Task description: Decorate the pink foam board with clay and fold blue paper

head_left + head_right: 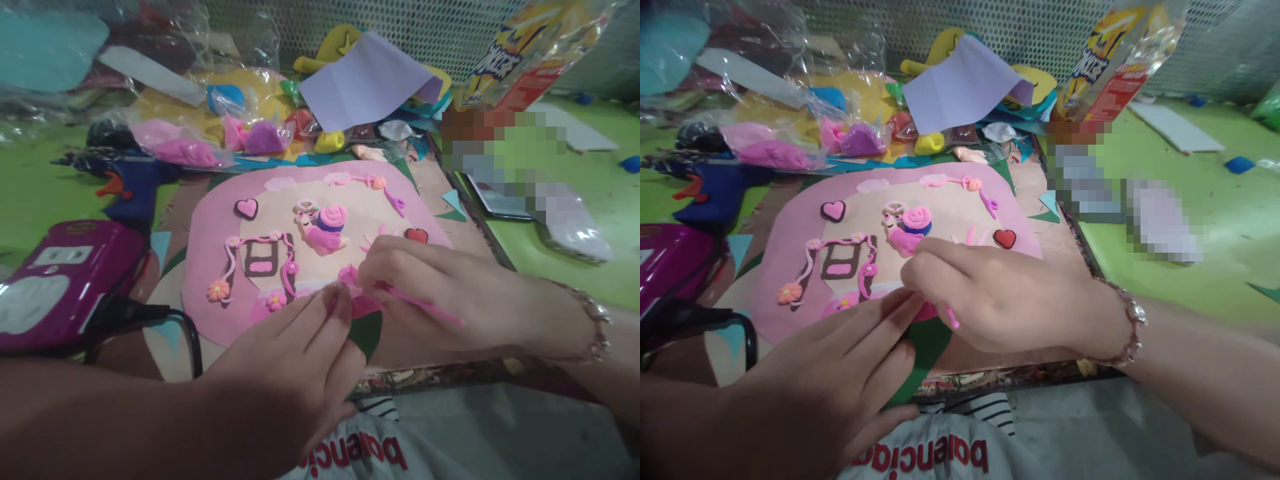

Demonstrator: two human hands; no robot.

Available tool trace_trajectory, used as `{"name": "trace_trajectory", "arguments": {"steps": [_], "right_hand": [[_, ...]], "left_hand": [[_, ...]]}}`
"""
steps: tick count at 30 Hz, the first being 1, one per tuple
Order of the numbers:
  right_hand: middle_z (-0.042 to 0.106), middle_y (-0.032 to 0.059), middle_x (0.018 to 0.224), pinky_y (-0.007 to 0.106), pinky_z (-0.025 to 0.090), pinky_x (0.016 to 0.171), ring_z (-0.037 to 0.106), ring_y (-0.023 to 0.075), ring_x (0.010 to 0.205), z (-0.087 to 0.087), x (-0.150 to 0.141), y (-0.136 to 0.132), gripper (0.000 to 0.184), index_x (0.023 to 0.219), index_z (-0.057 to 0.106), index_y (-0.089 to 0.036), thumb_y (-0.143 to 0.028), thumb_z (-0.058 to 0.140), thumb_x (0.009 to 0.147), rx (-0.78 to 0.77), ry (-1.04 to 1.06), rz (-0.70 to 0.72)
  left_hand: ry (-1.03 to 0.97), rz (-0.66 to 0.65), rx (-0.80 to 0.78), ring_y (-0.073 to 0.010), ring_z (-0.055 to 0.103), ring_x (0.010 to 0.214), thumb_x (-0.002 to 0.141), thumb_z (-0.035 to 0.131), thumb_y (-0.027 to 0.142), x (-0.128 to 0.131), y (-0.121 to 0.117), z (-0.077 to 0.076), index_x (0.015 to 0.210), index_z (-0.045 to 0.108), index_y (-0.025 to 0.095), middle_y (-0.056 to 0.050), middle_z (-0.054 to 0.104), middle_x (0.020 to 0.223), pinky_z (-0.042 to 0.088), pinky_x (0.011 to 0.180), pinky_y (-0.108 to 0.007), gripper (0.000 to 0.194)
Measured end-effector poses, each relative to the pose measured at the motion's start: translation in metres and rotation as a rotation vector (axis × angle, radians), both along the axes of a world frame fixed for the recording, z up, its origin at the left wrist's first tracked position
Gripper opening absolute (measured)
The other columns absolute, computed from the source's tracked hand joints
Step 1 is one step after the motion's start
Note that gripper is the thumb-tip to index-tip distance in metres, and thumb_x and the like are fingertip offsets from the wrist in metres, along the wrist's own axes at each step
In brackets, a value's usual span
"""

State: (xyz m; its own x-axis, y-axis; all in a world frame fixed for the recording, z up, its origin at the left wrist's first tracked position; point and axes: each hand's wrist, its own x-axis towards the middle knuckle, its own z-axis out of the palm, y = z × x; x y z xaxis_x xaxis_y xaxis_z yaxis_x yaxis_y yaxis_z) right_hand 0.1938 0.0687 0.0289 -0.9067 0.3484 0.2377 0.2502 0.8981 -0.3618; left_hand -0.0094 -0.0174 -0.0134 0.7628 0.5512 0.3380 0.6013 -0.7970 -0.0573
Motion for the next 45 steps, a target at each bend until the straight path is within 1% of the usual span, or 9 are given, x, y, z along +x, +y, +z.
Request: {"name": "trace_trajectory", "arguments": {"steps": [2, 5, 10, 13, 22, 29, 39, 42, 45], "right_hand": [[0.054, 0.0051, 0.085, 0.025, 0.045, 0.064, 0.053, 0.0126, 0.074, 0.0006, 0.0007, 0.0008, 0.013, 0.094, 0.048, -0.015, -0.011, 0.037, 0.09, -0.005, 0.063, -0.021], [0.055, 0.0045, 0.085, 0.025, 0.045, 0.065, 0.053, 0.0127, 0.075, 0.0026, 0.0004, 0.0022, 0.014, 0.092, 0.048, -0.017, -0.008, 0.038, 0.087, -0.017, 0.119, -0.019], [0.056, 0.0044, 0.084, 0.025, 0.044, 0.064, 0.053, 0.0127, 0.073, 0.0028, -0.0006, 0.0038, 0.017, 0.091, 0.049, -0.017, -0.006, 0.038, 0.085, -0.08, 0.098, 0.01], [0.056, 0.0053, 0.087, 0.026, 0.044, 0.065, 0.053, 0.0131, 0.075, 0.0014, -0.0001, 0.0041, 0.016, 0.092, 0.049, -0.017, -0.007, 0.038, 0.086, -0.115, 0.074, 0.021], [0.055, 0.0052, 0.087, 0.025, 0.043, 0.065, 0.052, 0.0132, 0.076, 0.0008, 0.0004, 0.004, 0.016, 0.092, 0.048, -0.016, -0.005, 0.038, 0.086, -0.117, 0.034, 0.003], [0.054, 0.0049, 0.087, 0.025, 0.043, 0.066, 0.052, 0.0126, 0.075, 0.001, -0.0005, 0.0032, 0.015, 0.092, 0.048, -0.016, -0.006, 0.038, 0.087, -0.126, 0.04, 0.008], [0.053, 0.0046, 0.086, 0.025, 0.043, 0.063, 0.051, 0.0125, 0.072, 0.0002, -0.0003, 0.0029, 0.015, 0.093, 0.049, -0.016, -0.008, 0.038, 0.089, -0.111, 0.004, 0.001], [0.054, 0.0041, 0.084, 0.025, 0.043, 0.062, 0.051, 0.0127, 0.07, 0.0009, -0.0014, 0.0016, 0.016, 0.094, 0.05, -0.016, -0.007, 0.038, 0.087, -0.105, -0.019, -0.004], [0.055, 0.0043, 0.084, 0.025, 0.043, 0.062, 0.052, 0.0127, 0.07, 0.0014, -0.0016, 0.001, 0.016, 0.094, 0.05, -0.017, -0.008, 0.039, 0.087, -0.102, -0.002, -0.008]], "left_hand": [[0.005, 0.018, -0.019, -0.0342, 0.052, 0.116, 0.087, 0.049, 0.04, 0.0003, -0.0008, 0.0004, 0.103, 0.055, 0.008, -0.022, 0.056, 0.123, 0.042, 0.096, -0.043, 0.036], [0.002, 0.019, -0.018, -0.0335, 0.051, 0.117, 0.086, 0.05, 0.04, 0.0011, -0.0014, 0.0009, 0.101, 0.055, 0.01, -0.021, 0.057, 0.123, 0.042, 0.097, -0.042, 0.034], [0.02, 0.074, -0.041, -0.0321, 0.052, 0.115, 0.086, 0.051, 0.038, 0.0036, -0.0034, 0.0021, 0.1, 0.055, 0.011, -0.02, 0.057, 0.122, 0.04, 0.098, -0.041, 0.03], [0.022, 0.066, -0.05, -0.0324, 0.052, 0.114, 0.086, 0.052, 0.038, 0.004, -0.0047, 0.003, 0.099, 0.055, 0.011, -0.02, 0.057, 0.122, 0.04, 0.098, -0.041, 0.031], [0.024, 0.065, -0.053, -0.0339, 0.05, 0.117, 0.08, 0.061, 0.043, 0.0035, -0.0047, 0.0039, 0.101, 0.055, 0.01, -0.021, 0.056, 0.123, 0.039, 0.099, -0.041, 0.039], [0.017, 0.058, -0.042, -0.0331, 0.05, 0.116, 0.083, 0.057, 0.043, 0.0031, -0.004, 0.003, 0.1, 0.054, 0.01, -0.02, 0.056, 0.122, 0.037, 0.1, -0.041, 0.037], [0.018, 0.061, -0.04, -0.0332, 0.051, 0.114, 0.087, 0.05, 0.039, 0.002, -0.0046, 0.001, 0.099, 0.054, 0.01, -0.02, 0.057, 0.119, 0.04, 0.097, -0.042, 0.031], [0.008, 0.03, -0.034, -0.0327, 0.054, 0.111, 0.088, 0.048, 0.038, 0.0016, -0.003, 0.0012, 0.098, 0.054, 0.011, -0.017, 0.061, 0.111, 0.041, 0.096, -0.042, 0.03], [0.017, 0.011, -0.027, -0.0343, 0.054, 0.111, 0.087, 0.05, 0.04, 0.0014, -0.0006, 0.0005, 0.099, 0.054, 0.01, -0.019, 0.06, 0.114, 0.041, 0.097, -0.043, 0.032]]}}
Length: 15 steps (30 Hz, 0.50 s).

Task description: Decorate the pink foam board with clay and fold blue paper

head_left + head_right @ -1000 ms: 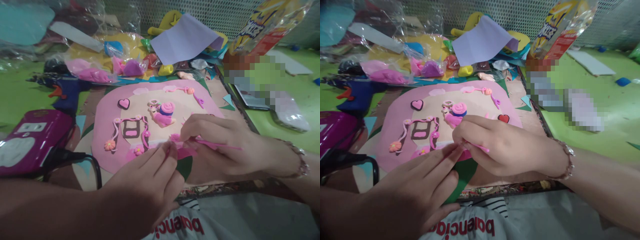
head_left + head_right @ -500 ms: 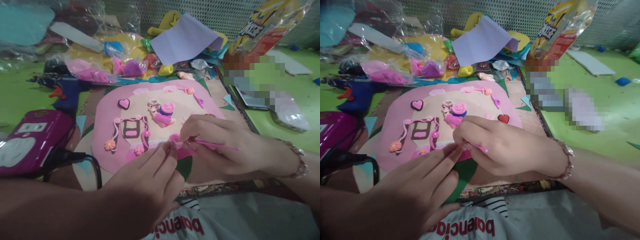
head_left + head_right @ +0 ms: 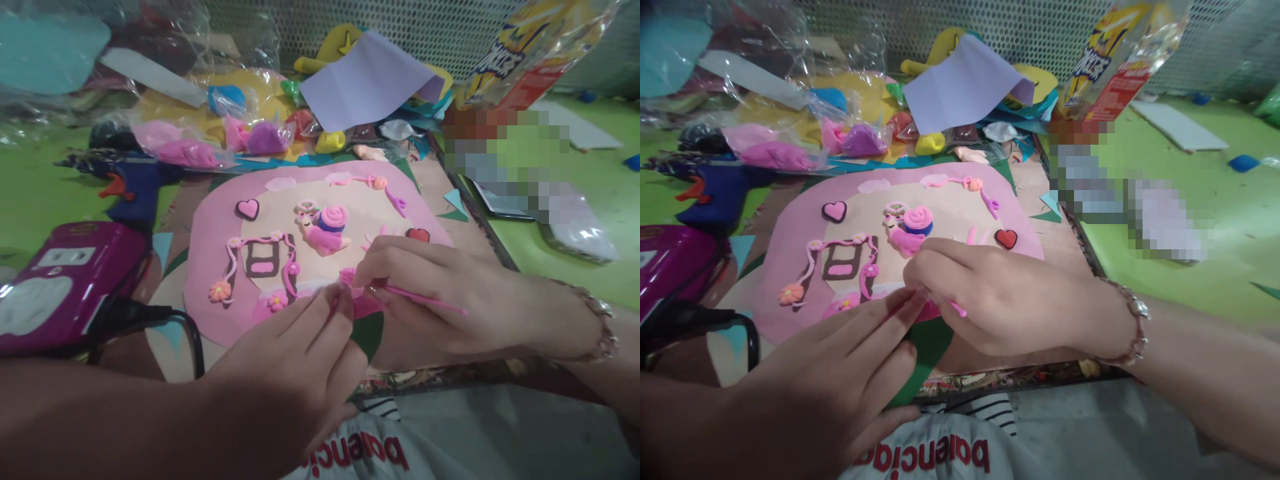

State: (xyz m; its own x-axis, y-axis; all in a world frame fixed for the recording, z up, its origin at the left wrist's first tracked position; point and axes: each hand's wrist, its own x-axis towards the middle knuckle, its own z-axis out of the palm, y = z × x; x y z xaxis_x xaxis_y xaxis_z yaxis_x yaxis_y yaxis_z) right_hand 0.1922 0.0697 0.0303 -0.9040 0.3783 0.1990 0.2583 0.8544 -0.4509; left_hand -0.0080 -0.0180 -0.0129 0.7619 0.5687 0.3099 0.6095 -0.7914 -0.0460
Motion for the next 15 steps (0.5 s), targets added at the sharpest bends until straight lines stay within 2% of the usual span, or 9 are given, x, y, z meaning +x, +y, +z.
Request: {"name": "trace_trajectory", "arguments": {"steps": [6, 15], "right_hand": [[0.058, 0.0034, 0.083, 0.024, 0.044, 0.061, 0.054, 0.0124, 0.072, 0.0005, 0.0012, 0.0033, 0.017, 0.091, 0.049, -0.018, -0.006, 0.04, 0.085, 0.058, 0.138, -0.034], [0.058, 0.0033, 0.082, 0.021, 0.044, 0.06, 0.053, 0.0106, 0.071, 0.0002, 0.0016, 0.0061, 0.015, 0.088, 0.05, -0.017, -0.004, 0.044, 0.084, 0.033, 0.119, 0.004]], "left_hand": [[-0.012, 0.002, 0.009, -0.0355, 0.052, 0.115, 0.085, 0.052, 0.042, 0.0001, 0.0003, -0.0008, 0.102, 0.053, 0.009, -0.022, 0.056, 0.123, 0.042, 0.095, -0.043, 0.037], [0.002, 0.031, 0.019, -0.0345, 0.052, 0.115, 0.083, 0.056, 0.044, 0.0003, -0.0018, 0.0008, 0.103, 0.053, 0.009, -0.021, 0.056, 0.123, 0.041, 0.095, -0.042, 0.04]]}}
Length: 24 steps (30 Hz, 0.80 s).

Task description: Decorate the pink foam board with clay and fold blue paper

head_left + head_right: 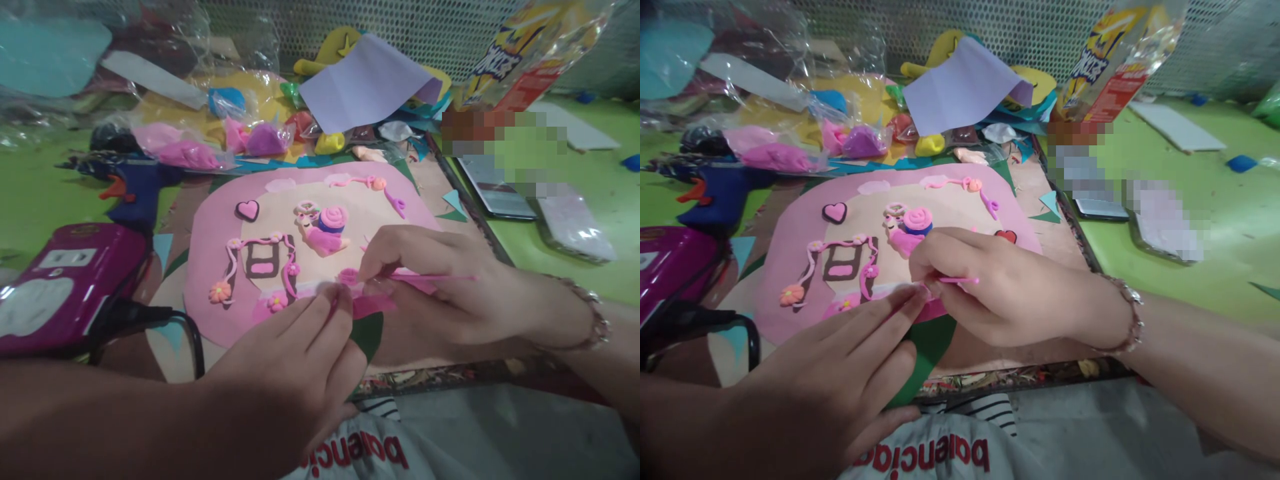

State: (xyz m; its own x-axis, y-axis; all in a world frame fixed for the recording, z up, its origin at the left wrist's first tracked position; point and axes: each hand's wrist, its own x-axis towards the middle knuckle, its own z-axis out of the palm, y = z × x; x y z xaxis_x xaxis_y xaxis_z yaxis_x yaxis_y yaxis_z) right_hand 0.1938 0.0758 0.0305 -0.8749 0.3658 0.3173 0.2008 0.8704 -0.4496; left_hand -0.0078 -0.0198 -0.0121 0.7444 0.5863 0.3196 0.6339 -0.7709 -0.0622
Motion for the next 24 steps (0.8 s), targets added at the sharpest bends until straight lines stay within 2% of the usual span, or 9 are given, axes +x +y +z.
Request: {"name": "trace_trajectory", "arguments": {"steps": [5, 15, 18, 21, 24], "right_hand": [[0.058, 0.0038, 0.084, 0.019, 0.044, 0.063, 0.052, 0.0087, 0.073, -0.0005, 0.0001, 0.0004, 0.012, 0.089, 0.05, -0.014, -0.005, 0.044, 0.085, -0.008, 0.001, 0.016], [0.055, 0.0043, 0.086, 0.022, 0.044, 0.064, 0.051, 0.0101, 0.074, -0.0006, 0.0012, -0.0009, 0.016, 0.093, 0.048, -0.014, -0.003, 0.042, 0.084, -0.118, -0.062, 0.04], [0.055, 0.0042, 0.087, 0.023, 0.045, 0.063, 0.052, 0.011, 0.073, 0.0005, -0.0001, -0.0015, 0.017, 0.093, 0.049, -0.016, -0.004, 0.041, 0.084, -0.127, -0.092, 0.041], [0.057, 0.0037, 0.084, 0.024, 0.047, 0.065, 0.055, 0.0119, 0.074, 0.0012, -0.0009, 0.0002, 0.019, 0.092, 0.049, -0.017, -0.003, 0.041, 0.083, -0.128, -0.024, 0.045], [0.058, 0.0041, 0.085, 0.026, 0.05, 0.068, 0.058, 0.013, 0.078, 0.0005, 0.0006, 0.004, 0.015, 0.094, 0.049, -0.019, -0.006, 0.044, 0.086, -0.225, 0.138, -0.043]], "left_hand": [[-0.002, -0.001, -0.014, -0.0344, 0.052, 0.115, 0.081, 0.058, 0.045, -0.0011, -0.0006, -0.0007, 0.103, 0.053, 0.01, -0.021, 0.056, 0.122, 0.04, 0.096, -0.042, 0.041], [-0.005, 0.007, -0.019, -0.0343, 0.051, 0.116, 0.083, 0.055, 0.043, -0.0002, 0.0008, -0.0005, 0.101, 0.053, 0.01, -0.02, 0.058, 0.12, 0.04, 0.097, -0.042, 0.037], [-0.014, -0.035, 0.004, -0.0346, 0.053, 0.113, 0.083, 0.054, 0.043, -0.0008, 0.0023, -0.0018, 0.101, 0.054, 0.01, -0.02, 0.059, 0.118, 0.043, 0.095, -0.042, 0.037], [-0.011, -0.046, 0.01, -0.0356, 0.054, 0.113, 0.082, 0.054, 0.042, -0.0011, 0.0035, -0.0028, 0.101, 0.055, 0.009, -0.022, 0.059, 0.118, 0.045, 0.093, -0.043, 0.039], [-0.019, -0.028, 0.016, -0.036, 0.053, 0.114, 0.081, 0.056, 0.043, -0.0005, 0.0023, -0.002, 0.1, 0.055, 0.009, -0.023, 0.058, 0.12, 0.046, 0.094, -0.043, 0.039]]}}
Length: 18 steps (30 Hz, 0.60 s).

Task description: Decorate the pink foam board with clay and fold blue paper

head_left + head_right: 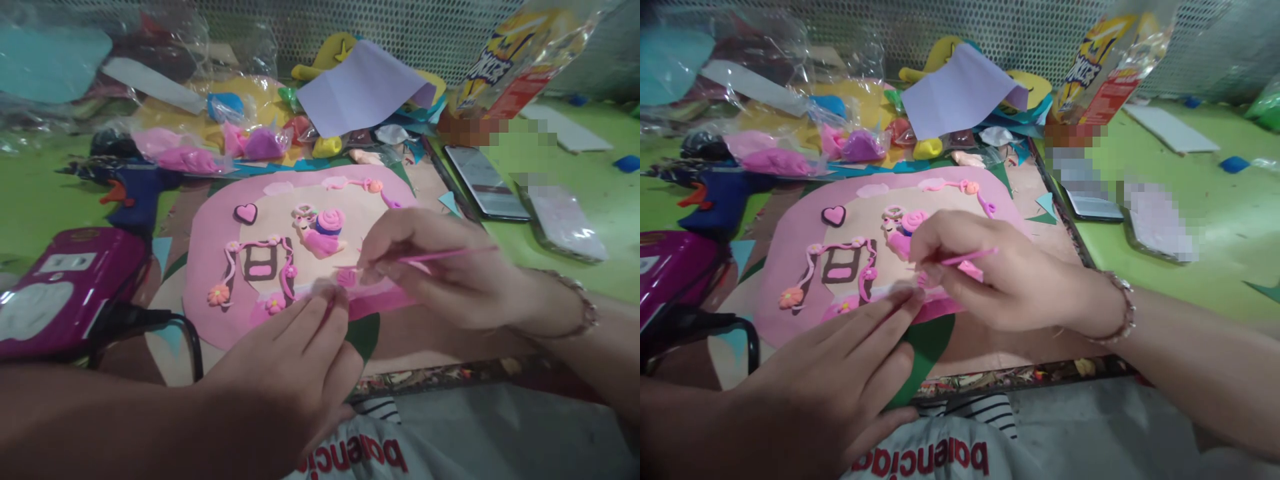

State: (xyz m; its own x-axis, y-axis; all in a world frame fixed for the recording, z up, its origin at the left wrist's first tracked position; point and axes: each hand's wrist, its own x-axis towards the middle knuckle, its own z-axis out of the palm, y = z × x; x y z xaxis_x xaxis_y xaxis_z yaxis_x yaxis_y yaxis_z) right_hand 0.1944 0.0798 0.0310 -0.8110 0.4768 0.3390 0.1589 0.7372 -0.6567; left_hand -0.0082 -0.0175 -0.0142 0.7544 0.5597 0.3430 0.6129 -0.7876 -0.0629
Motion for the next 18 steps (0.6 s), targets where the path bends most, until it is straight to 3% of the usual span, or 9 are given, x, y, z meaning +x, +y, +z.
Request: {"name": "trace_trajectory", "arguments": {"steps": [5, 11, 18], "right_hand": [[0.057, 0.0031, 0.084, 0.023, 0.052, 0.065, 0.062, 0.0098, 0.073, -0.003, 0.001, 0.008, 0.003, 0.094, 0.049, -0.015, -0.014, 0.048, 0.091, -0.222, 0.141, -0.137], [0.058, -0.0008, 0.073, 0.022, 0.05, 0.057, 0.062, 0.0097, 0.064, -0.009, -0.005, 0.012, 0.004, 0.09, 0.049, -0.016, -0.018, 0.052, 0.089, -0.317, 0.101, -0.202], [0.06, -0.0014, 0.071, 0.021, 0.049, 0.056, 0.061, 0.0096, 0.064, -0.012, -0.008, 0.012, 0.006, 0.086, 0.049, -0.016, -0.019, 0.055, 0.088, -0.411, 0.088, -0.226]], "left_hand": [[-0.005, 0.045, -0.007, -0.0365, 0.055, 0.112, 0.084, 0.055, 0.038, 0.001, -0.005, 0.003, 0.091, 0.055, 0.01, -0.024, 0.059, 0.118, 0.046, 0.092, -0.044, 0.029], [0.011, 0.049, -0.031, -0.0356, 0.053, 0.116, 0.08, 0.061, 0.044, 0.001, -0.004, 0.005, 0.094, 0.055, 0.011, -0.024, 0.058, 0.12, 0.045, 0.093, -0.044, 0.037], [-0.025, -0.006, -0.012, -0.0305, 0.05, 0.12, 0.091, 0.047, 0.03, 0.002, -0.003, 0.001, 0.092, 0.057, 0.011, -0.02, 0.053, 0.129, 0.043, 0.096, -0.04, 0.021]]}}
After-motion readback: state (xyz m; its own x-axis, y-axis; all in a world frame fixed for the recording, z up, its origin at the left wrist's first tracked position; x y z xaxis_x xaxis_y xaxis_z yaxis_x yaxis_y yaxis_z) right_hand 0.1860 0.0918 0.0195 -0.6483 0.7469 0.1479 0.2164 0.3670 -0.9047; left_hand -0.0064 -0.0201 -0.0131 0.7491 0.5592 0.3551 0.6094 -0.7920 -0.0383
